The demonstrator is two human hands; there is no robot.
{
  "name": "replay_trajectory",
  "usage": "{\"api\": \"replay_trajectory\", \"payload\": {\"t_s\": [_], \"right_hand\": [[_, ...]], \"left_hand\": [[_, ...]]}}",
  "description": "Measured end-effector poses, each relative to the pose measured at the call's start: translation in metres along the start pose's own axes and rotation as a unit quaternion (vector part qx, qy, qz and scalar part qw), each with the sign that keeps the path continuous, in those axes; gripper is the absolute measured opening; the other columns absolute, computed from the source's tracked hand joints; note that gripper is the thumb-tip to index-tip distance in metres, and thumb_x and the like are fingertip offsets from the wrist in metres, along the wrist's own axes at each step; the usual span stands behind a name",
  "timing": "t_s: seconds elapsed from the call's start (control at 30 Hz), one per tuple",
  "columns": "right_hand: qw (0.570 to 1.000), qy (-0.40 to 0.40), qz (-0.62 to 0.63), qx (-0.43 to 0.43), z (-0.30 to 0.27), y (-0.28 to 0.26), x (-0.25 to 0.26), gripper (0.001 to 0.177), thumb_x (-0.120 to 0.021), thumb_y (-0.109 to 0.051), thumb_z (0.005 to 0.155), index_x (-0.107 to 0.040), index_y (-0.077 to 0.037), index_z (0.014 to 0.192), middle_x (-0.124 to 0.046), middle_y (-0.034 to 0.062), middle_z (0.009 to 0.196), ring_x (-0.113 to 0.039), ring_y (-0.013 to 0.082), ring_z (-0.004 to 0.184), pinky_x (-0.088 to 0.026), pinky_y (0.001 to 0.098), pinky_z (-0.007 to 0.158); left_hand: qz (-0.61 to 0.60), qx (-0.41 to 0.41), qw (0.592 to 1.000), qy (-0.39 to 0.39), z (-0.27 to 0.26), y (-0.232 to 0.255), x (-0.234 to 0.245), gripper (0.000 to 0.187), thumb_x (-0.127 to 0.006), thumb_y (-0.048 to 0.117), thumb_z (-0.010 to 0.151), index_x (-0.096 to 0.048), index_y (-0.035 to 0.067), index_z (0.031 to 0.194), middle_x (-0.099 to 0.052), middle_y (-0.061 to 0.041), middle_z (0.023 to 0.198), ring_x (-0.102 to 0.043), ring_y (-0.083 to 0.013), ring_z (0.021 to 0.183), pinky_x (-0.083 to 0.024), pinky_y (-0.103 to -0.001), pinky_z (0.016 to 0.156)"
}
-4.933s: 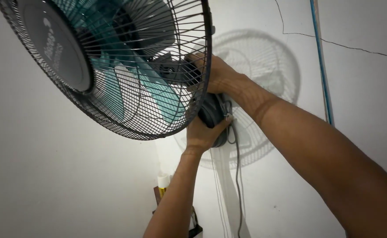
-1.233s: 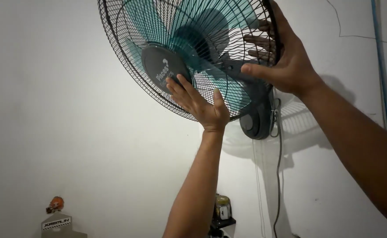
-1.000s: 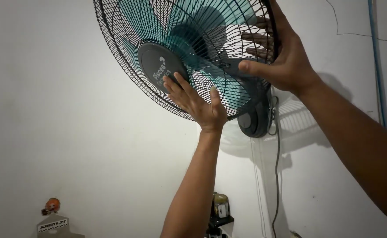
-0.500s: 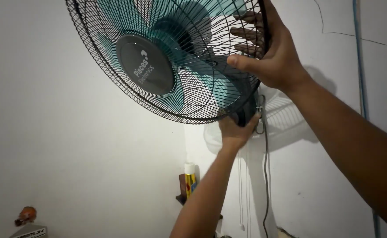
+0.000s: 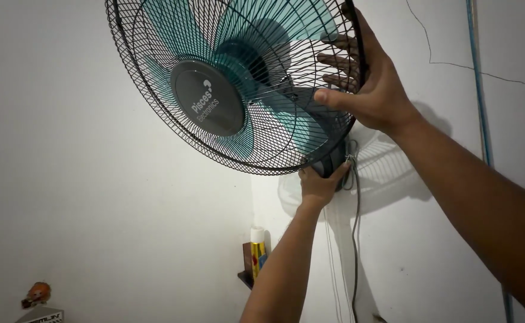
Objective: The person assembles a wall-mounted electric fan by hand. They attach the fan blades to the motor hub, secure the front grille, and mount the unit to a wall bracket, then plug it into a wall outlet.
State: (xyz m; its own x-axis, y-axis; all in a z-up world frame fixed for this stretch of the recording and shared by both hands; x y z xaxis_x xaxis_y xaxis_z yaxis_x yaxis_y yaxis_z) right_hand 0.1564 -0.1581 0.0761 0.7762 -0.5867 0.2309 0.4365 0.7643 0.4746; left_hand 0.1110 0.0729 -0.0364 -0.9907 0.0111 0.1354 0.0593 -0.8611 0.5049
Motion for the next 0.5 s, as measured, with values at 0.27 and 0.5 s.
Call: {"api": "replay_trajectory", "payload": {"t_s": [0.27, 0.5], "right_hand": [[0.999, -0.001, -0.049, 0.004, 0.0002, -0.0023, -0.0012, 0.111, -0.091, -0.024, 0.088, -0.016, -0.013, 0.169, -0.053, 0.0154, 0.149, -0.058, 0.0264, 0.143, -0.049, 0.0420, 0.121], [0.999, 0.005, 0.033, -0.003, -0.0044, 0.0035, -0.0007, 0.114, -0.091, -0.020, 0.089, -0.014, -0.014, 0.172, -0.048, 0.0145, 0.153, -0.057, 0.0259, 0.144, -0.053, 0.0407, 0.119]], "left_hand": [[0.016, -0.011, 1.000, 0.008, -0.0047, 0.0060, 0.0070, 0.121, -0.082, 0.068, 0.069, -0.033, -0.008, 0.149, -0.044, -0.031, 0.144, -0.049, -0.0426, 0.134, -0.043, -0.042, 0.113], [0.016, 0.027, 0.999, -0.010, -0.0073, 0.0065, 0.0046, 0.126, -0.081, 0.068, 0.071, -0.022, -0.005, 0.156, -0.036, -0.030, 0.148, -0.045, -0.0431, 0.137, -0.042, -0.044, 0.113]]}}
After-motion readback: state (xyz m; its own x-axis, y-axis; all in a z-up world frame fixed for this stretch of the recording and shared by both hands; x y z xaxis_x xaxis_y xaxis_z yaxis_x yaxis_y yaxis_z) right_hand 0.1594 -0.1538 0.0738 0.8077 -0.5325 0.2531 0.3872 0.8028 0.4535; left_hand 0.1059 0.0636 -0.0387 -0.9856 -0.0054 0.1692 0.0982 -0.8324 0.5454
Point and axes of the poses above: each hand's wrist, its own z-axis towards the middle knuckle, its own x-axis out of the back of the hand, y = z × x, the point moved 2 cm from there along z, towards the middle knuckle
